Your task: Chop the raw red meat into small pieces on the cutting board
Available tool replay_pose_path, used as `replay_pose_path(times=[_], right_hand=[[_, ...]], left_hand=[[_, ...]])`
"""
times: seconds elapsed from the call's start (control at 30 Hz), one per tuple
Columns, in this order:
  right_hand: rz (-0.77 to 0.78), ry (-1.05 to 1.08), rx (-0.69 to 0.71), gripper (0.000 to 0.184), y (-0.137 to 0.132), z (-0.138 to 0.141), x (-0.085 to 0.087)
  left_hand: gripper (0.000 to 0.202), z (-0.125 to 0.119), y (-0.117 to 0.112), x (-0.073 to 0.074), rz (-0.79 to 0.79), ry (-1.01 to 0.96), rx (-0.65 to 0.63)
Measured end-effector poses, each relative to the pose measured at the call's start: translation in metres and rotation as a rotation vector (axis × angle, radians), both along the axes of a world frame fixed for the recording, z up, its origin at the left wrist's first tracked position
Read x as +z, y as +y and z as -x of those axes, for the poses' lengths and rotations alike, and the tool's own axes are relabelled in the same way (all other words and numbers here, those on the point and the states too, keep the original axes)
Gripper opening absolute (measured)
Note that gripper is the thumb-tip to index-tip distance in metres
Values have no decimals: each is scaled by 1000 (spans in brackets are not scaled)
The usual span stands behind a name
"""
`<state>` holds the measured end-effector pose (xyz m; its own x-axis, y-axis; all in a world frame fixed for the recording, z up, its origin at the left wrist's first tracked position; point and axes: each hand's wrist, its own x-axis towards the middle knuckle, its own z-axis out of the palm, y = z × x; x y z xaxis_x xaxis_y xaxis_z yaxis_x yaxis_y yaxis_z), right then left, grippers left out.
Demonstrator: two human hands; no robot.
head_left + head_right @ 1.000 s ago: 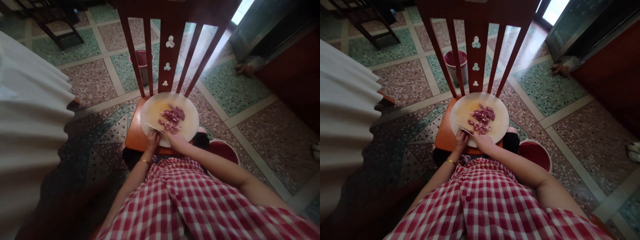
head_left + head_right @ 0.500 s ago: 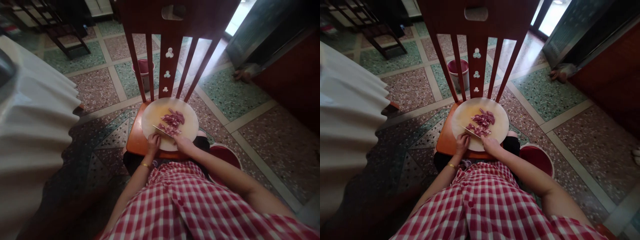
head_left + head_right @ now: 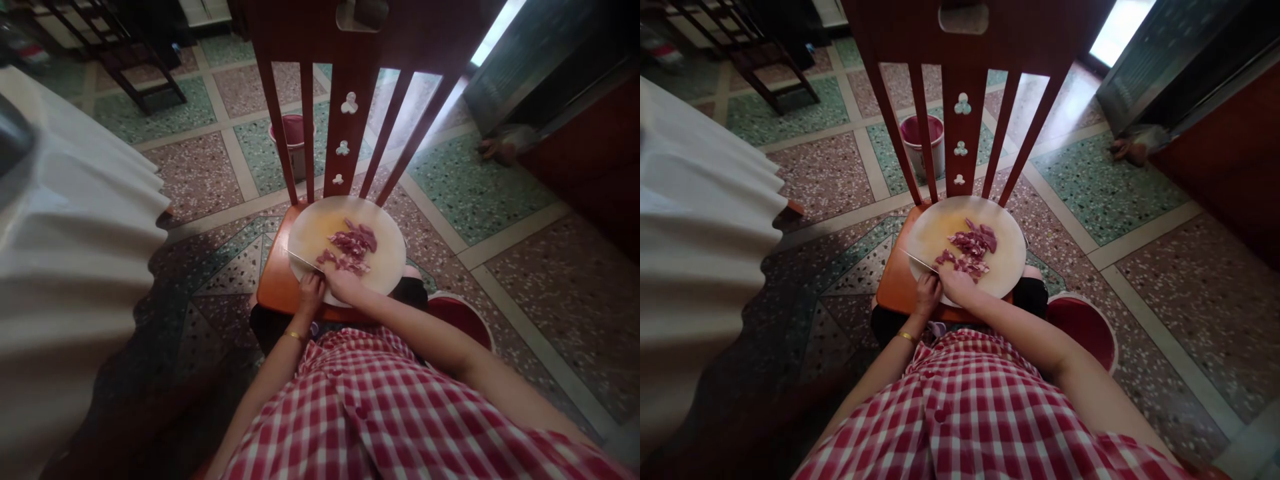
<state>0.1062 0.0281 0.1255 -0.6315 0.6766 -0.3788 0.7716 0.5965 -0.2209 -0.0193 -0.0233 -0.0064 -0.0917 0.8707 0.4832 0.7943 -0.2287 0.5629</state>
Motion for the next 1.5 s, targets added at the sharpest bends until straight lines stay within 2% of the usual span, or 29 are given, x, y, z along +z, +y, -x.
replay_pose_path(times=[0.1, 0.2, 0.3, 0.37, 0.47, 0.67, 0.83, 0.97, 1.1, 1.27, 1.4, 1.5], right_hand=[[-5, 34, 18, 49, 2, 1, -2], [26, 16, -15, 49, -5, -28, -2], [82, -76, -108, 36, -13, -58, 0], [68, -102, -131, 32, -16, -66, 3], [37, -95, -91, 34, -22, -62, 7], [60, -91, -89, 37, -29, -46, 10], [33, -1, -23, 41, -11, -14, 4], [11, -1, -35, 36, 2, 7, -1], [10, 17, -49, 38, -1, -7, -5], [9, 28, -97, 53, -11, -34, -12], [31, 45, -120, 59, -8, -37, -14], [52, 84, -122, 57, -2, -33, -14]], left_hand=[[15, 0, 0, -2, -1, 10, 13], [15, -2, 1, 2, -20, -8, 14], [13, -4, 1, 10, -30, -47, -2], [14, -4, -1, 14, -33, -67, -3], [16, -3, -4, 15, -26, -57, 9], [16, 0, -5, 3, -33, 13, -8], [15, 0, -1, -1, -29, 10, -7], [17, 0, -1, 2, -51, 20, -12], [16, 0, -3, 6, -26, 6, -11], [17, -4, 1, 11, -36, 52, -6], [15, -8, 3, 15, 0, 101, -36], [15, -11, 3, 17, 14, 99, -33]])
